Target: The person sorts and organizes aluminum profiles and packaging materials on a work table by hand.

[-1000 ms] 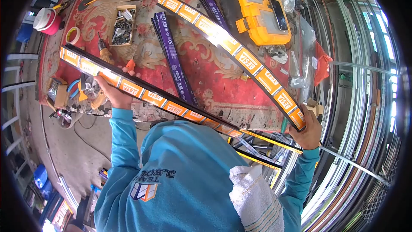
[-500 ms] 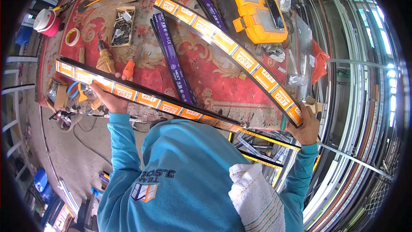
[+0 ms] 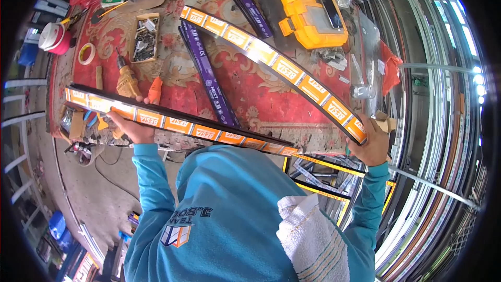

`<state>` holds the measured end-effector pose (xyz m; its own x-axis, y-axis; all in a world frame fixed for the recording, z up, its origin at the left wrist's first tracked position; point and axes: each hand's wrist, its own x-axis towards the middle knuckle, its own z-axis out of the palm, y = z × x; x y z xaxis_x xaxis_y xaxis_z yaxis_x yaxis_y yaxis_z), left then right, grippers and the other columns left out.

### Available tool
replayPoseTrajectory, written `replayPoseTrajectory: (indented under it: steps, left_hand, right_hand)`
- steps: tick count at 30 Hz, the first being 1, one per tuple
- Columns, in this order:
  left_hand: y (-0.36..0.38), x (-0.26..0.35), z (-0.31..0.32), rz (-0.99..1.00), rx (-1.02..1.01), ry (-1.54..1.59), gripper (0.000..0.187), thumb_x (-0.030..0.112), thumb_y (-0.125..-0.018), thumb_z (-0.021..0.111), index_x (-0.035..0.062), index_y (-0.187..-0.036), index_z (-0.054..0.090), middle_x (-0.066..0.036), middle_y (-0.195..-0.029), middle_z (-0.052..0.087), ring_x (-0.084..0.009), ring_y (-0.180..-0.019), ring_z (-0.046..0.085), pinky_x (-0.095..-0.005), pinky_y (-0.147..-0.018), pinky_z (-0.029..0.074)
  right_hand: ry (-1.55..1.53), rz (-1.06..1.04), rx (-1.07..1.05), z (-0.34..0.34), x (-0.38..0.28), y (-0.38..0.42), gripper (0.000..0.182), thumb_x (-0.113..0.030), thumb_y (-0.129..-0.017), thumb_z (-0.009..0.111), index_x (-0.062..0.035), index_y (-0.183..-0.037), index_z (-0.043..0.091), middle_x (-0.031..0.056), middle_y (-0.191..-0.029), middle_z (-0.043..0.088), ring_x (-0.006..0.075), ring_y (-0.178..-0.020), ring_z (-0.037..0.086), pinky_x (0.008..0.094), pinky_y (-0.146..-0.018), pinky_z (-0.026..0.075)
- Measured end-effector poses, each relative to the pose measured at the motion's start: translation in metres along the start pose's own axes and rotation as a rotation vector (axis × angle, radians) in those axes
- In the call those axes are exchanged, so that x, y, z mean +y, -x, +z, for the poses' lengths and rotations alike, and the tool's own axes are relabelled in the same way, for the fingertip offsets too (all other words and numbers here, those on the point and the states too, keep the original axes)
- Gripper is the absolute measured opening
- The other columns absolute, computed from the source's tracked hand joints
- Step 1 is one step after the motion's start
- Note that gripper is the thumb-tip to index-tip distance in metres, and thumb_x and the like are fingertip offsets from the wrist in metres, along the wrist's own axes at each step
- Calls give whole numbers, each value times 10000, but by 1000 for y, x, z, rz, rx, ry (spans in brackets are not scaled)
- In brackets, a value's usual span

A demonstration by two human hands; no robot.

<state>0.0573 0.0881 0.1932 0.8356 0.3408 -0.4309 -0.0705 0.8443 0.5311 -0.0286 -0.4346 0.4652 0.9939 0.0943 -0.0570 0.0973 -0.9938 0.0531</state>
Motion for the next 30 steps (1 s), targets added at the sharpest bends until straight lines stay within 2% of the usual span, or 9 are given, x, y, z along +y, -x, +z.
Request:
replayPoseTrajectory:
  steps: [6,8,10,11,12,16,17,21,30]
  left_hand:
    - [-6,-2,-10,37,18,-36,855,821,-827,409,35,-1117,579,-160,-943,651,-307,-856,636,-432,-774,548]
    - [-8,-1,-12,45,26,-26,845,814,-835,407,36,-1116,580,-161,-942,651,-302,-854,637,-430,-769,548]
    - [-10,0,-15,26,3,-38,849,825,-829,396,41,-1097,582,-150,-940,649,-306,-848,636,-435,-767,542]
    - [-11,1,-17,7,-16,-26,853,831,-823,394,42,-1085,584,-145,-937,649,-306,-847,633,-448,-775,537]
    - [-9,0,-16,-10,-30,-11,857,838,-817,392,43,-1073,586,-140,-934,649,-306,-845,631,-460,-782,531]
    - [-4,2,-11,-15,-5,33,853,856,-790,405,68,-1064,582,-130,-935,637,-318,-845,620,-486,-798,515]
    - [-2,2,-13,-6,-21,26,852,861,-784,405,79,-1072,583,-129,-938,635,-320,-844,619,-489,-801,514]
    - [1,3,-17,0,-23,45,829,852,-800,396,89,-1069,577,-122,-924,625,-311,-819,607,-515,-834,501]
    - [0,3,-25,40,23,-3,854,851,-809,375,55,-1053,565,-108,-916,624,-293,-826,602,-543,-851,487]
  right_hand:
    - [-90,54,9,9,-4,-1,712,-263,-608,772,-121,-1271,554,189,-1059,644,400,-859,652,455,-714,536]
    - [-153,94,-53,28,4,4,721,-237,-639,797,-93,-1293,530,147,-1040,662,335,-839,675,411,-716,541]
    - [-667,61,-200,50,-3,0,686,-204,-715,793,-27,-1310,500,100,-1007,662,213,-820,664,341,-698,532]
    - [-1025,395,-385,55,-13,7,630,-170,-783,764,29,-1312,485,76,-987,642,123,-809,615,279,-684,511]
    - [-1068,386,-527,76,-4,13,574,-229,-855,691,20,-1329,485,111,-1008,648,135,-788,633,285,-661,524]
    - [-1919,717,-853,101,-37,24,620,-448,-938,458,-1,-1368,457,184,-1030,653,228,-761,663,352,-624,545]
    - [-1968,791,-970,118,-29,26,649,-476,-941,412,2,-1380,442,190,-1025,643,243,-751,655,366,-629,544]
    - [-2024,716,-961,135,-31,28,679,-497,-947,347,11,-1388,433,170,-1038,630,246,-772,644,373,-641,548]
    - [-2047,670,-988,144,-29,30,681,-480,-950,343,25,-1400,424,209,-1055,645,293,-813,673,412,-697,569]
